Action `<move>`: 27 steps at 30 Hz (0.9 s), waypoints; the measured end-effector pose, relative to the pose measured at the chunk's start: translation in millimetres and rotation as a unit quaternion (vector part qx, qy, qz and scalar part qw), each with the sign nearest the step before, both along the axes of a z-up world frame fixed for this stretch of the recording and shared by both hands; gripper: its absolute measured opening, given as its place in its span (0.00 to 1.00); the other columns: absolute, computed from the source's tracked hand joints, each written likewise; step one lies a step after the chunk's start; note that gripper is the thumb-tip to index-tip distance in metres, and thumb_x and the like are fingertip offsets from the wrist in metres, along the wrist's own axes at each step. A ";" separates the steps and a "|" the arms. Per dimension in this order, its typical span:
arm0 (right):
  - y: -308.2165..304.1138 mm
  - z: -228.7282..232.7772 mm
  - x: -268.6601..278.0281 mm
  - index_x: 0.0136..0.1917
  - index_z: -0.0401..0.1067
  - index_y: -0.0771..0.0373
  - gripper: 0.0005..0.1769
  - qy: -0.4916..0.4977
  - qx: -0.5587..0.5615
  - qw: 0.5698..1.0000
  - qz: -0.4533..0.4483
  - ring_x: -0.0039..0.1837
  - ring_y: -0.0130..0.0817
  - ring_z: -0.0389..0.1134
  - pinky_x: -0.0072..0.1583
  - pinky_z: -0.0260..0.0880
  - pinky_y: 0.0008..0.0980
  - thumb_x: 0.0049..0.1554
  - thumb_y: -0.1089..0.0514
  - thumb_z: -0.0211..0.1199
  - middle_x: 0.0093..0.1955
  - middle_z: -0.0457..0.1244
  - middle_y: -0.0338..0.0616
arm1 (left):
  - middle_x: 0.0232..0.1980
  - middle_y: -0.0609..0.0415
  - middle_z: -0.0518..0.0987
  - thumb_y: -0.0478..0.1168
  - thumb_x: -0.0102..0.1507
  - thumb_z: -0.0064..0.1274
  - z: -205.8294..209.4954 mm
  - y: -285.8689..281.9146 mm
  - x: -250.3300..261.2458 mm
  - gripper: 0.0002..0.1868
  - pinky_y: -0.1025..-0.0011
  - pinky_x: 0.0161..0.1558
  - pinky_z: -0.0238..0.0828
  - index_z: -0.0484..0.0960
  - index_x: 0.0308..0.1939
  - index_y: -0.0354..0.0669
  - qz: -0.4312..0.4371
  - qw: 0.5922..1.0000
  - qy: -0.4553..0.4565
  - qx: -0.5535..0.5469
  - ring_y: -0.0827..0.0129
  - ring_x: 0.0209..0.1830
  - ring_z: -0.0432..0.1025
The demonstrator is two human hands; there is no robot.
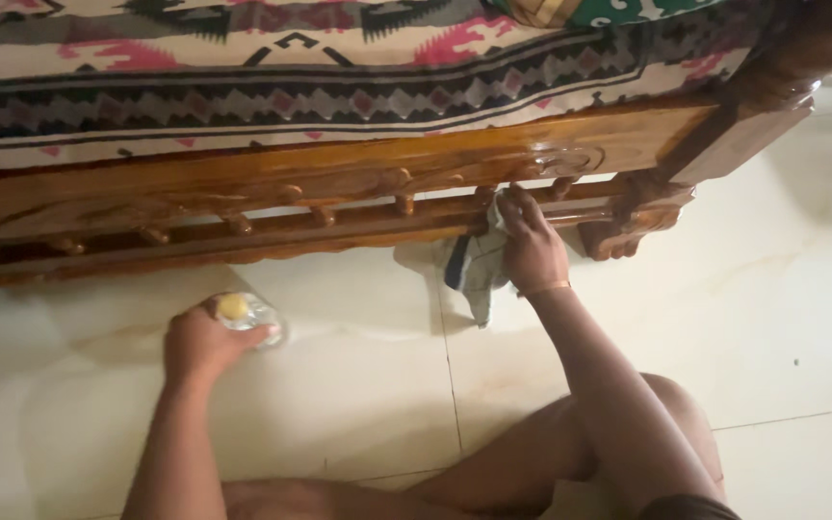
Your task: The person sits on the floor and wipes the carved wooden bed frame with a cloth. They periodically apply liquid from a small bottle onto the cloth and continue wiping the lower rail and legs of the bed frame.
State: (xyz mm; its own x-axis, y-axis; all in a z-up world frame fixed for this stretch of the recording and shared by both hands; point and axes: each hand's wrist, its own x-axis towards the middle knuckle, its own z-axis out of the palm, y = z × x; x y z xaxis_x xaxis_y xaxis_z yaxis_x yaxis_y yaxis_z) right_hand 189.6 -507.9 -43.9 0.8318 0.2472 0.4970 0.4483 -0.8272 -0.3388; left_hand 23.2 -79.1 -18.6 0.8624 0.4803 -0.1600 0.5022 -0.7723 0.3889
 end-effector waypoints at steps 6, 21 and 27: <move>8.5 -1.2 -1.9 0.61 0.78 0.51 0.21 -0.060 0.086 0.990 -0.089 0.64 0.48 0.72 0.55 0.77 0.39 0.58 0.67 0.57 0.72 0.63 0.45 | 0.45 0.51 0.87 0.61 0.43 0.74 -5.4 -59.3 22.4 0.36 0.62 0.49 0.79 0.86 0.50 0.50 -0.060 0.997 -0.025 -0.049 0.58 0.45 0.82; 2.6 6.8 -0.4 0.73 0.66 0.57 0.27 0.024 0.080 0.996 -0.015 0.66 0.55 0.67 0.61 0.73 0.48 0.61 0.58 0.60 0.76 0.57 0.48 | 0.48 0.49 0.84 0.53 0.49 0.72 -11.7 -110.5 30.0 0.32 0.62 0.49 0.76 0.79 0.51 0.44 -0.116 0.976 -0.157 -0.099 0.56 0.48 0.79; -6.5 11.7 0.6 0.71 0.68 0.53 0.30 0.124 0.012 0.981 -0.149 0.61 0.54 0.68 0.57 0.72 0.46 0.55 0.64 0.60 0.76 0.58 0.39 | 0.49 0.48 0.83 0.54 0.48 0.72 -15.0 -106.0 27.9 0.33 0.62 0.50 0.76 0.79 0.51 0.43 -0.131 0.972 -0.171 -0.096 0.57 0.48 0.79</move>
